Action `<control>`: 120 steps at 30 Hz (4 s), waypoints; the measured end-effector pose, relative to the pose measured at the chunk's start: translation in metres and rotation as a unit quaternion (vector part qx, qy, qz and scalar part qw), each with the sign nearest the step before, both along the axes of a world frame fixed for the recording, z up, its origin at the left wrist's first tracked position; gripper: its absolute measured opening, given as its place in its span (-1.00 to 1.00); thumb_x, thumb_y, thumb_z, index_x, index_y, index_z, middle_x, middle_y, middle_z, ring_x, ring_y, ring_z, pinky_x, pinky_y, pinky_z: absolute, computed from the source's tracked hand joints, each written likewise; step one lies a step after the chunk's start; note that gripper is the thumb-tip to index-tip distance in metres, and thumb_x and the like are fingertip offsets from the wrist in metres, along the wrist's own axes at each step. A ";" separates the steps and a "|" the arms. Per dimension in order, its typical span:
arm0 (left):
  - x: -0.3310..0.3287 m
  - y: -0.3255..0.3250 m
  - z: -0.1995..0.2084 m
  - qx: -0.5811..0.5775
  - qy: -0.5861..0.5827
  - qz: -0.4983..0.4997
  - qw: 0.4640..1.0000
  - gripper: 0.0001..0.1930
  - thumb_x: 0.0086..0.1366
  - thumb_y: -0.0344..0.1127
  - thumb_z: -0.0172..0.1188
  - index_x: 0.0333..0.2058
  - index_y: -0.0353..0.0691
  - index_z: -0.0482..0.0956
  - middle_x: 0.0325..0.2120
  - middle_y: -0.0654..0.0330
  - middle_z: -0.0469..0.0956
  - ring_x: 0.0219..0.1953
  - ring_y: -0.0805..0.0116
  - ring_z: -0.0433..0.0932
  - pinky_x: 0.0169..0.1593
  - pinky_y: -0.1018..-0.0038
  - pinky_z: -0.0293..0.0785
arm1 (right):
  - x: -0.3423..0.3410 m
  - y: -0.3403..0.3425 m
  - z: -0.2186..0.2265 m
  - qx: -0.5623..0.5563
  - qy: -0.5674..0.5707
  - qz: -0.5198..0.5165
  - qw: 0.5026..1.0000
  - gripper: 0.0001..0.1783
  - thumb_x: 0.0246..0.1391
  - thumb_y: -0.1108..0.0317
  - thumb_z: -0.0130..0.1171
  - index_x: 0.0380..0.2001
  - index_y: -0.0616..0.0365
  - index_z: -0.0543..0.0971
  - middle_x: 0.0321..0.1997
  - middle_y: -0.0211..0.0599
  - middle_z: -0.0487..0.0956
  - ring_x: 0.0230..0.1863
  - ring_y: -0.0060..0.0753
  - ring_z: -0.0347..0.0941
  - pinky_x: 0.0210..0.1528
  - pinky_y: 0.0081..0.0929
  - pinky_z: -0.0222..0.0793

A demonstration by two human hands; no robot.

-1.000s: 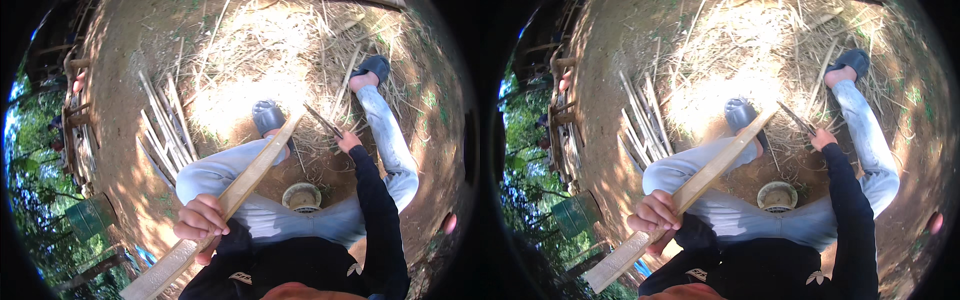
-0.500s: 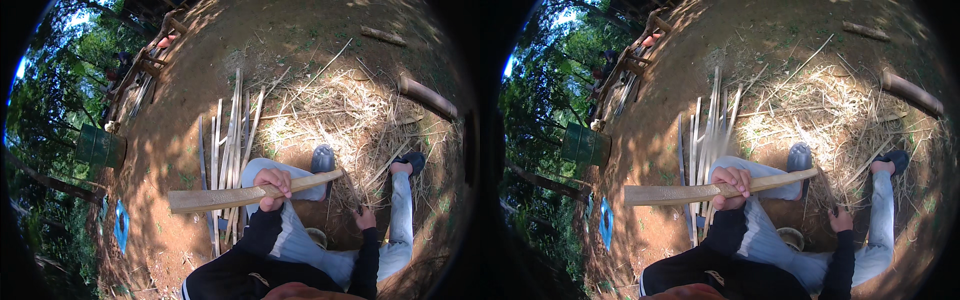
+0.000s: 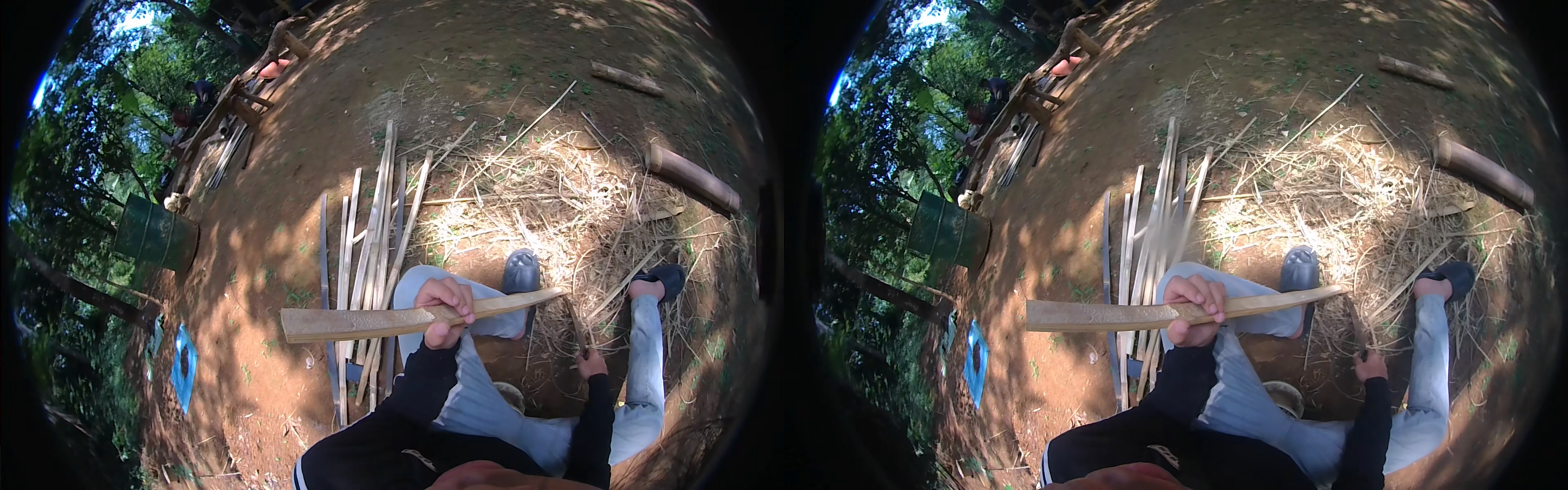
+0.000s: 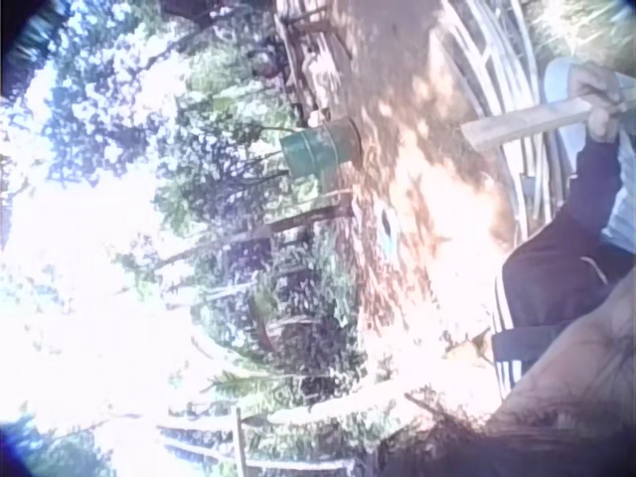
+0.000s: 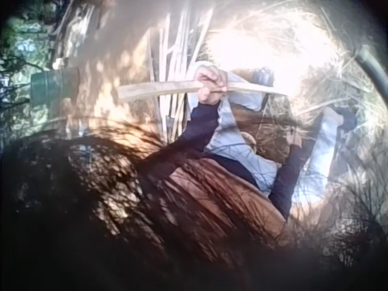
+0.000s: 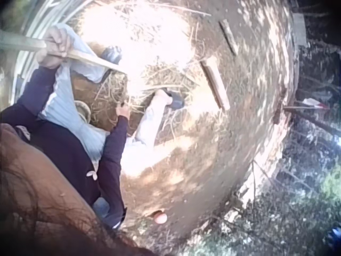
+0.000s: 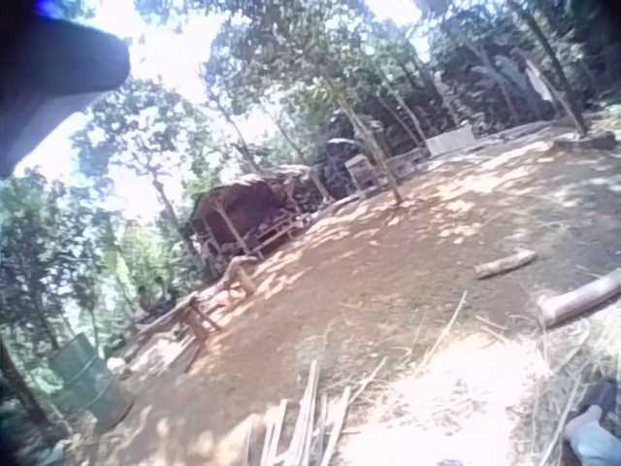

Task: The person scrapes a bamboo strip with a blade and uses a wooden object to press down on it while pulling it through.

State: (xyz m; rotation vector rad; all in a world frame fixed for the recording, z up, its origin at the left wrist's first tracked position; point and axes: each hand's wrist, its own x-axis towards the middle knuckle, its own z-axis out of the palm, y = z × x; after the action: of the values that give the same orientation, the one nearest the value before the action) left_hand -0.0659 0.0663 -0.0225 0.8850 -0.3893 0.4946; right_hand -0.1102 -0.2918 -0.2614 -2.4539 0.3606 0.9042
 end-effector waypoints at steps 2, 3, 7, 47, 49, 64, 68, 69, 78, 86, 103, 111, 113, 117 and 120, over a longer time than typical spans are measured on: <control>0.000 0.000 0.000 0.003 -0.001 -0.006 1.000 -0.54 0.06 -0.03 0.32 -0.36 -0.29 0.35 -0.53 0.14 0.38 -0.60 0.37 0.38 -0.46 0.51 0.32 | -0.001 -0.003 -0.008 0.005 0.014 0.003 1.000 -0.40 0.04 -0.05 0.17 0.01 0.18 0.47 0.00 0.09 0.53 0.11 0.11 0.41 0.15 -0.10 0.30; 0.000 0.000 0.001 0.005 -0.002 -0.010 1.000 -0.56 0.07 -0.03 0.31 -0.35 -0.28 0.37 -0.53 0.14 0.40 -0.60 0.36 0.40 -0.45 0.49 0.30 | -0.002 -0.004 -0.013 0.009 0.023 0.002 1.000 -0.37 0.03 -0.05 0.18 0.04 0.19 0.44 0.02 0.09 0.53 0.13 0.11 0.40 0.17 -0.11 0.28; -0.005 0.006 -0.001 0.029 -0.010 -0.016 0.999 -0.59 0.10 -0.06 0.28 -0.32 -0.28 0.37 -0.52 0.13 0.41 -0.59 0.33 0.42 -0.43 0.48 0.31 | -0.005 0.002 -0.015 -0.001 0.065 0.028 0.997 -0.23 -0.01 -0.08 0.21 0.16 0.18 0.33 0.06 0.10 0.51 0.19 0.09 0.35 0.26 -0.15 0.19; 0.067 0.039 0.034 0.102 0.255 0.127 0.953 -0.69 0.35 -0.22 0.15 -0.06 -0.30 0.48 -0.22 0.17 0.54 -0.16 0.41 0.54 -0.04 0.36 0.54 | -0.007 -0.009 -0.025 0.060 0.080 -0.006 0.995 -0.29 0.02 -0.10 0.19 0.08 0.20 0.36 -0.11 0.04 0.58 0.01 0.02 0.50 0.05 -0.22 0.36; 0.066 0.038 0.031 0.159 0.308 0.107 0.932 -0.71 0.32 -0.30 0.18 -0.05 -0.32 0.51 -0.22 0.17 0.55 -0.19 0.43 0.56 -0.09 0.45 0.57 | -0.008 -0.007 -0.025 0.051 0.081 -0.007 0.995 -0.23 0.01 -0.12 0.19 0.14 0.19 0.31 -0.05 0.06 0.57 0.05 0.04 0.48 0.09 -0.23 0.35; 0.058 0.052 0.033 0.189 0.294 0.095 0.932 -0.72 0.26 -0.38 0.24 -0.08 -0.36 0.52 -0.22 0.07 0.60 -0.21 0.36 0.62 -0.14 0.45 0.63 | -0.007 -0.004 -0.023 0.041 0.059 0.009 0.997 -0.21 0.00 -0.13 0.20 0.14 0.19 0.29 -0.08 0.12 0.57 0.01 0.11 0.48 0.05 -0.18 0.36; 0.063 0.047 0.027 0.230 0.253 0.064 0.938 -0.73 0.23 -0.43 0.25 -0.10 -0.38 0.53 -0.23 0.04 0.62 -0.20 0.34 0.62 -0.11 0.45 0.60 | -0.005 -0.006 -0.027 0.041 0.057 0.023 0.997 -0.19 -0.01 -0.14 0.20 0.16 0.18 0.28 -0.05 0.13 0.55 0.04 0.12 0.47 0.06 -0.19 0.35; 0.062 0.043 0.029 0.229 0.265 0.067 0.934 -0.72 0.22 -0.46 0.27 -0.10 -0.40 0.54 -0.24 0.05 0.62 -0.19 0.35 0.61 -0.10 0.46 0.57 | -0.004 -0.008 -0.029 0.040 0.060 0.021 0.997 -0.18 -0.01 -0.14 0.20 0.17 0.18 0.27 -0.03 0.13 0.55 0.05 0.12 0.46 0.07 -0.19 0.35; 0.060 0.046 0.029 0.223 0.188 -0.008 0.956 -0.78 0.20 -0.55 0.23 -0.16 -0.41 0.54 -0.19 -0.05 0.61 -0.09 0.19 0.60 0.04 0.32 0.54 | -0.003 -0.004 -0.033 0.052 0.064 0.023 0.996 -0.13 0.00 -0.10 0.20 0.25 0.21 0.20 0.02 0.14 0.52 0.09 0.08 0.44 0.11 -0.22 0.33; 0.069 0.050 0.023 0.068 0.042 0.053 0.995 -0.69 0.37 -0.10 0.07 -0.15 -0.24 0.46 -0.27 0.03 0.60 -0.16 0.10 0.60 0.01 0.17 0.54 | 0.003 0.005 -0.016 0.070 0.085 0.018 0.994 -0.13 0.03 -0.07 0.18 0.26 0.27 0.19 0.07 0.19 0.48 0.14 0.08 0.41 0.16 -0.25 0.30; 0.066 0.044 0.028 -0.028 0.159 0.116 0.980 -0.71 0.26 -0.47 0.09 -0.05 -0.07 0.36 -0.25 0.26 0.36 -0.19 0.38 0.38 -0.04 0.32 0.36 | 0.002 0.001 -0.019 0.067 0.072 0.026 0.995 -0.14 0.04 -0.15 0.15 0.19 0.32 0.26 0.00 0.17 0.52 0.06 0.08 0.46 0.09 -0.24 0.34; 0.066 0.063 0.018 0.031 0.166 0.083 0.982 -0.55 0.15 -0.62 0.13 0.03 -0.19 0.37 -0.25 0.21 0.45 -0.18 0.36 0.47 -0.01 0.36 0.41 | 0.002 -0.002 -0.023 0.071 0.088 0.024 0.993 -0.12 0.03 -0.12 0.16 0.24 0.32 0.21 0.09 0.21 0.47 0.15 0.08 0.40 0.16 -0.26 0.30; 0.065 0.060 0.018 0.031 0.156 0.079 0.984 -0.53 0.18 -0.60 0.14 0.07 -0.18 0.33 -0.26 0.20 0.49 -0.18 0.35 0.50 -0.02 0.36 0.45 | 0.003 0.002 -0.018 0.071 0.096 0.018 0.993 -0.12 0.03 -0.11 0.17 0.25 0.31 0.20 0.10 0.21 0.46 0.15 0.08 0.40 0.16 -0.26 0.30; 0.068 0.053 0.018 -0.007 0.140 0.087 0.986 -0.52 0.23 -0.57 0.14 0.12 -0.15 0.28 -0.25 0.19 0.51 -0.18 0.34 0.53 -0.04 0.33 0.48 | 0.001 0.000 -0.022 0.064 0.072 0.034 0.995 -0.12 0.04 -0.08 0.17 0.25 0.30 0.19 0.09 0.20 0.47 0.14 0.08 0.41 0.15 -0.25 0.30; 0.069 0.048 0.018 -0.027 0.110 0.125 0.986 -0.58 0.27 -0.50 0.12 0.09 -0.15 0.31 -0.24 0.19 0.47 -0.18 0.33 0.48 -0.04 0.28 0.45 | 0.001 -0.001 -0.027 0.064 0.071 0.042 0.994 -0.14 0.05 -0.06 0.17 0.26 0.29 0.18 0.09 0.20 0.47 0.13 0.07 0.42 0.14 -0.25 0.31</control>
State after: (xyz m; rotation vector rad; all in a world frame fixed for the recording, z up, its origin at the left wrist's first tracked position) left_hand 0.0030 0.1146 -0.0045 0.9305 -0.0627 0.6275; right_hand -0.1096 -0.2924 -0.2884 -2.3086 0.2405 1.1069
